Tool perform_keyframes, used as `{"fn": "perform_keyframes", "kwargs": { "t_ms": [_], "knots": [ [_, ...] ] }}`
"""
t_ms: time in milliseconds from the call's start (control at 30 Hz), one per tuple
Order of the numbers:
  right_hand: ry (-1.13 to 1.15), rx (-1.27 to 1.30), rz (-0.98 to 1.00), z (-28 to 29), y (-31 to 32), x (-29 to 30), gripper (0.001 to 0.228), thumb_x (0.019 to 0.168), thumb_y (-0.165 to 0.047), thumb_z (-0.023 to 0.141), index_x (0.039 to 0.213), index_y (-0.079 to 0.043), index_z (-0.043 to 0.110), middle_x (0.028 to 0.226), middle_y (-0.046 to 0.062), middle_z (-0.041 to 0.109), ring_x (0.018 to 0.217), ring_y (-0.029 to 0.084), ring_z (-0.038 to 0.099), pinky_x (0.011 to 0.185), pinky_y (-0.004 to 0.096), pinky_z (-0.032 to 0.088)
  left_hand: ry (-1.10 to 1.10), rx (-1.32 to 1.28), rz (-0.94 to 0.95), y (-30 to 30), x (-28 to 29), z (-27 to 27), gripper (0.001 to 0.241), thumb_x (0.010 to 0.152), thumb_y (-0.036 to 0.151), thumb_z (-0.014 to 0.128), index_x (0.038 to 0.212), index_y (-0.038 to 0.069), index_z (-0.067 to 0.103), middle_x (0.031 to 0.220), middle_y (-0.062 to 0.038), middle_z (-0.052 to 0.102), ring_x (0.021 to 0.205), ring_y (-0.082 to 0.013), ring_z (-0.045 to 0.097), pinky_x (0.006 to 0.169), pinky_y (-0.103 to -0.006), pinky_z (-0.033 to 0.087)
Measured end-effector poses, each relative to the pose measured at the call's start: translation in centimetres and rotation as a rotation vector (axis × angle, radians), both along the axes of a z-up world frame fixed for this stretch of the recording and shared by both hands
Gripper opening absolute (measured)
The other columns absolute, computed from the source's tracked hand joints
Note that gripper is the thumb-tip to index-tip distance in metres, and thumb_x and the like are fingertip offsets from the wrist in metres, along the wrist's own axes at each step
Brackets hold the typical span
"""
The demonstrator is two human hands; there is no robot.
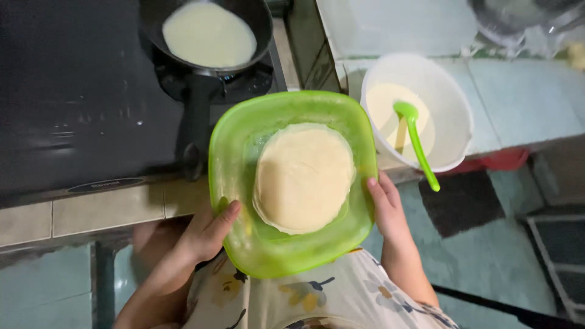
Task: The person prepares thin crepe wrappers on a frying pan over a gas stove.
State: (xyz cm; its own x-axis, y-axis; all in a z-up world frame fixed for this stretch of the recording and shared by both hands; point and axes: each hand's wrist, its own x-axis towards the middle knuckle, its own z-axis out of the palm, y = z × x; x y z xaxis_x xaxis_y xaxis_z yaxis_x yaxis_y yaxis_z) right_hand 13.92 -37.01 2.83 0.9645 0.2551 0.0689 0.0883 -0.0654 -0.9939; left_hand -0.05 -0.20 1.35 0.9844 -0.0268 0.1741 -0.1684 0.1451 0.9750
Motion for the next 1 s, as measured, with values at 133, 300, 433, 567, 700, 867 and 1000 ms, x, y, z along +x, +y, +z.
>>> {"fn": "perform_keyframes", "kwargs": {
  "t_ms": [133,300,433,567,700,867,1000],
  "knots": [
    [0.033,0.017,0.005,3.2,0.0,0.3,0.046,0.107,-0.027,0.05,0.143,0.001,0.055,0.129,0.006,0.066,0.116,0.015,0.059,0.101,0.029,0.045,-0.032,0.012,0.016,-0.1,-0.4,4.6,0.045,0.107,0.039,0.05,0.124,0.0,0.063,0.102,-0.007,0.07,0.093,-0.0147,0.062,0.08,-0.0309,0.052],
    [0.097,0.019,0.046,7.1,0.1,0.3,0.051,0.106,-0.028,0.049,0.148,0.0,0.05,0.136,0.008,0.064,0.123,0.017,0.057,0.105,0.03,0.042,0.102,-0.042,0.022,-0.2,-0.1,7.3,0.046,0.102,0.041,0.053,0.121,0.001,0.067,0.097,-0.008,0.073,0.088,-0.0159,0.065,0.077,-0.0319,0.053],
    [0.151,0.12,0.096,8.5,0.0,0.5,0.053,0.104,-0.028,0.048,0.15,-0.001,0.046,0.139,0.008,0.062,0.125,0.018,0.058,0.105,0.031,0.043,0.099,-0.014,0.068,-0.4,0.3,7.6,0.048,0.103,0.041,0.052,0.124,0.001,0.065,0.104,-0.008,0.072,0.094,-0.0165,0.063,0.083,-0.0325,0.052],
    [0.2,0.17,0.076,8.8,-0.8,0.6,0.051,0.107,-0.026,0.048,0.15,0.003,0.047,0.134,0.012,0.063,0.119,0.021,0.06,0.101,0.033,0.047,0.088,0.007,0.08,-0.6,0.4,7.8,0.05,0.103,0.042,0.05,0.13,0.001,0.061,0.116,-0.009,0.072,0.105,-0.0175,0.063,0.092,-0.0328,0.05],
    [0.177,0.171,0.081,10.8,-0.2,0.3,0.051,0.105,-0.024,0.048,0.15,0.0,0.047,0.133,0.01,0.064,0.118,0.019,0.062,0.099,0.032,0.048,0.075,-0.05,0.051,-0.8,0.7,9.3,0.053,0.104,0.042,0.049,0.135,0.0,0.059,0.123,-0.01,0.07,0.11,-0.0177,0.062,0.094,-0.0337,0.049],
    [0.174,0.165,0.03,12.9,-0.6,0.4,0.051,0.106,-0.024,0.05,0.149,0.003,0.049,0.129,0.012,0.066,0.113,0.02,0.064,0.095,0.033,0.05,0.06,-0.209,-0.033,-1.3,1.6,9.8,0.057,0.105,0.043,0.047,0.141,-0.001,0.054,0.128,-0.011,0.065,0.113,-0.0185,0.059,0.095,-0.0353,0.048],
    [0.148,0.192,0.015,14.5,-1.2,0.6,0.049,0.105,-0.023,0.052,0.147,0.002,0.049,0.125,0.011,0.067,0.109,0.02,0.065,0.092,0.032,0.052,0.035,-0.246,-0.117,-1.8,2.7,10.1,0.061,0.105,0.047,0.044,0.142,0.0,0.054,0.132,-0.01,0.065,0.118,-0.0182,0.06,0.101,-0.0351,0.048]
  ]
}}
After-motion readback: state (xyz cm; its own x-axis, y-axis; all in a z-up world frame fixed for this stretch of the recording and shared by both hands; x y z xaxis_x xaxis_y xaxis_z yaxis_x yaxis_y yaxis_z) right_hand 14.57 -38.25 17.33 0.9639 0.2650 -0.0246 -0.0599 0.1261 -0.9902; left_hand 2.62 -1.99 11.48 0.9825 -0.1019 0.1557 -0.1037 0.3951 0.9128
